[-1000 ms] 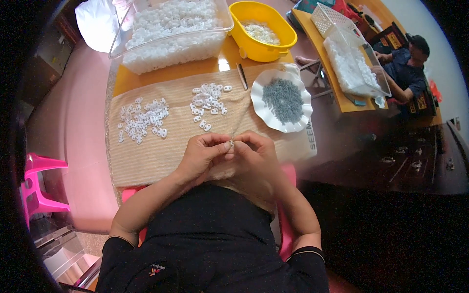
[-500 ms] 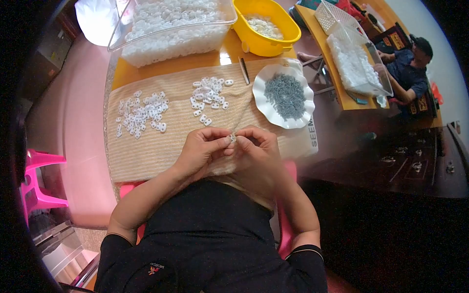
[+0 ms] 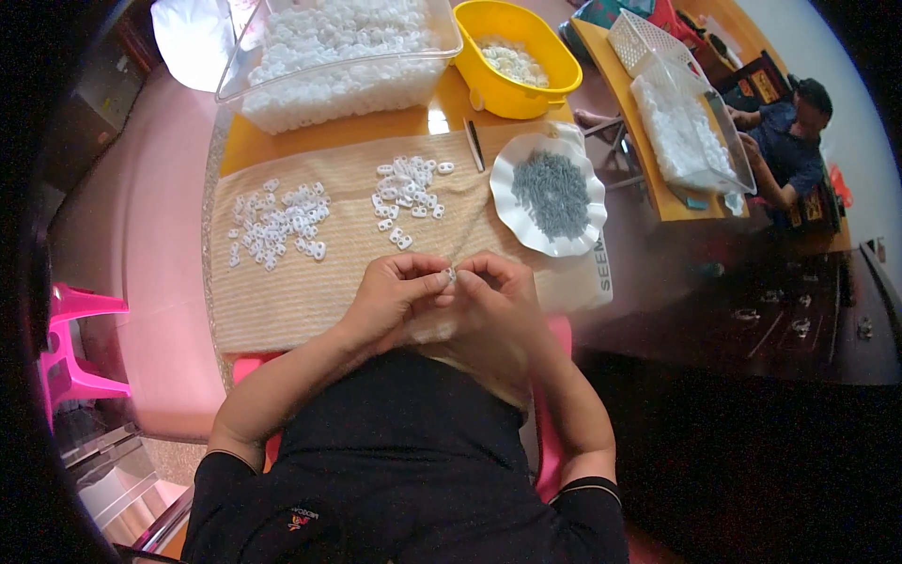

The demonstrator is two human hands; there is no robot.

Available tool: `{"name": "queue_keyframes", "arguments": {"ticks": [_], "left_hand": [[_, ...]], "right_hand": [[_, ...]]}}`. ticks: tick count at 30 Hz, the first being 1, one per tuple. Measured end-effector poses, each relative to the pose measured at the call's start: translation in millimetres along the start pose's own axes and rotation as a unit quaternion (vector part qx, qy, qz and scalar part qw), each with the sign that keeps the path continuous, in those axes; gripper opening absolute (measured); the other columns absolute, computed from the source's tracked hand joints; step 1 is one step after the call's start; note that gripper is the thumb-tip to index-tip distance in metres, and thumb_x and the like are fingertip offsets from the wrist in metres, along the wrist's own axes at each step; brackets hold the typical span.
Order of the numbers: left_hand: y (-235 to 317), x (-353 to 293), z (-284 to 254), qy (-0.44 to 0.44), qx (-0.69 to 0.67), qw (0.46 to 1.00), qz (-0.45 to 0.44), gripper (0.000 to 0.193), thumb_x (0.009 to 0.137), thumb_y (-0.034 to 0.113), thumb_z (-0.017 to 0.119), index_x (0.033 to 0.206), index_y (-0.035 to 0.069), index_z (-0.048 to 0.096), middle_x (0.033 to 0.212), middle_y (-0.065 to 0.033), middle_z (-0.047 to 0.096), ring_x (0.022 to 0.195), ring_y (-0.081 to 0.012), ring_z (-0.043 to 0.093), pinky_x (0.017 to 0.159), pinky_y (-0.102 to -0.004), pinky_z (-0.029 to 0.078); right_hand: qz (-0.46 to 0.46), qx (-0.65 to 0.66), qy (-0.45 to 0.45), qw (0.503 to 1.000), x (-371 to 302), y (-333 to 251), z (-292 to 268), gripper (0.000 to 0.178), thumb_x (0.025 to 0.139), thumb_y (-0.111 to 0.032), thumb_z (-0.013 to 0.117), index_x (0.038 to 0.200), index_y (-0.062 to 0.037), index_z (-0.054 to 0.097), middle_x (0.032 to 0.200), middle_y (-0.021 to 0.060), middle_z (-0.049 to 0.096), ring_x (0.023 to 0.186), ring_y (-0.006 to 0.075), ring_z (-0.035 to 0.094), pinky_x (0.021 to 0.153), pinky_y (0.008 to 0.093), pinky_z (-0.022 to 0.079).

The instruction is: The person is manually assembling small white plastic components by inserting grey metal pins into them.

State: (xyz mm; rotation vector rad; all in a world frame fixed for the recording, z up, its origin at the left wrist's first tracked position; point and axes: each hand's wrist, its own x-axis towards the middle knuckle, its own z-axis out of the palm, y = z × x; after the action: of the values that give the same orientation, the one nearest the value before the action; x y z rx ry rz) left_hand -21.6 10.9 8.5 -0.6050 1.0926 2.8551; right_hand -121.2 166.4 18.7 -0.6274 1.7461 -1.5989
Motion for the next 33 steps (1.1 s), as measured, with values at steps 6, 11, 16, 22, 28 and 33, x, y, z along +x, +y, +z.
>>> {"name": "queue_keyframes", "arguments": {"ticks": [6, 11, 16, 22, 28, 33], "left_hand": [[1, -1, 1, 0.004, -0.004, 1.000, -0.003, 0.018, 0.086, 0.002, 0.064, 0.103, -0.004, 0.060, 0.093, -0.0099, 0.064, 0.081, -0.0150, 0.064, 0.074, -0.0268, 0.056], [2, 1, 0, 0.000, -0.017, 1.000, 0.003, 0.019, 0.086, 0.002, 0.064, 0.103, -0.005, 0.060, 0.092, -0.0101, 0.064, 0.079, -0.0150, 0.063, 0.073, -0.0266, 0.056], [6, -1, 1, 0.019, -0.004, 1.000, 0.004, 0.020, 0.086, 0.004, 0.064, 0.104, -0.005, 0.060, 0.090, -0.0098, 0.064, 0.078, -0.0150, 0.063, 0.073, -0.0272, 0.056], [3, 3, -3, 0.020, -0.008, 1.000, 0.014, 0.021, 0.087, 0.005, 0.064, 0.105, -0.004, 0.060, 0.089, -0.0089, 0.064, 0.078, -0.0149, 0.063, 0.072, -0.0271, 0.056], [2, 1, -4, 0.017, -0.017, 1.000, 0.007, 0.020, 0.086, 0.004, 0.065, 0.103, -0.004, 0.060, 0.089, -0.0089, 0.064, 0.077, -0.0147, 0.063, 0.072, -0.0270, 0.056], [6, 0, -3, 0.012, -0.017, 1.000, 0.014, 0.019, 0.085, 0.003, 0.065, 0.103, -0.003, 0.059, 0.088, -0.0087, 0.064, 0.077, -0.0141, 0.063, 0.072, -0.0267, 0.056]], "right_hand": [[0.037, 0.038, 0.013, 0.999, -1, -9, 5, 0.011, 0.089, -0.008, 0.059, 0.092, 0.0016, 0.063, 0.084, 0.0034, 0.064, 0.075, 0.0060, 0.058, 0.066, 0.0213, 0.047], [-0.006, -0.013, 0.044, 0.999, 2, -4, -3, 0.012, 0.088, -0.008, 0.060, 0.093, 0.0026, 0.063, 0.081, 0.0021, 0.064, 0.070, 0.0058, 0.057, 0.063, 0.0211, 0.047], [-0.039, -0.078, 0.042, 0.995, 15, -25, -9, 0.010, 0.090, -0.004, 0.059, 0.097, 0.0037, 0.061, 0.076, 0.0034, 0.061, 0.064, 0.0075, 0.057, 0.059, 0.0208, 0.047], [-0.281, -0.400, 0.033, 0.872, 72, -49, -16, 0.013, 0.084, -0.003, 0.063, 0.096, 0.0009, 0.062, 0.074, 0.0091, 0.059, 0.061, 0.0165, 0.058, 0.057, 0.0260, 0.045], [-0.229, -0.588, 0.036, 0.775, 117, -54, -7, 0.017, 0.085, -0.013, 0.058, 0.098, -0.0029, 0.064, 0.094, 0.0155, 0.060, 0.085, 0.0347, 0.061, 0.074, 0.0421, 0.048], [-0.146, -0.666, -0.041, 0.731, 138, -52, -4, 0.015, 0.086, -0.015, 0.056, 0.094, -0.0033, 0.062, 0.099, 0.0161, 0.060, 0.088, 0.0356, 0.061, 0.077, 0.0431, 0.048]]}}
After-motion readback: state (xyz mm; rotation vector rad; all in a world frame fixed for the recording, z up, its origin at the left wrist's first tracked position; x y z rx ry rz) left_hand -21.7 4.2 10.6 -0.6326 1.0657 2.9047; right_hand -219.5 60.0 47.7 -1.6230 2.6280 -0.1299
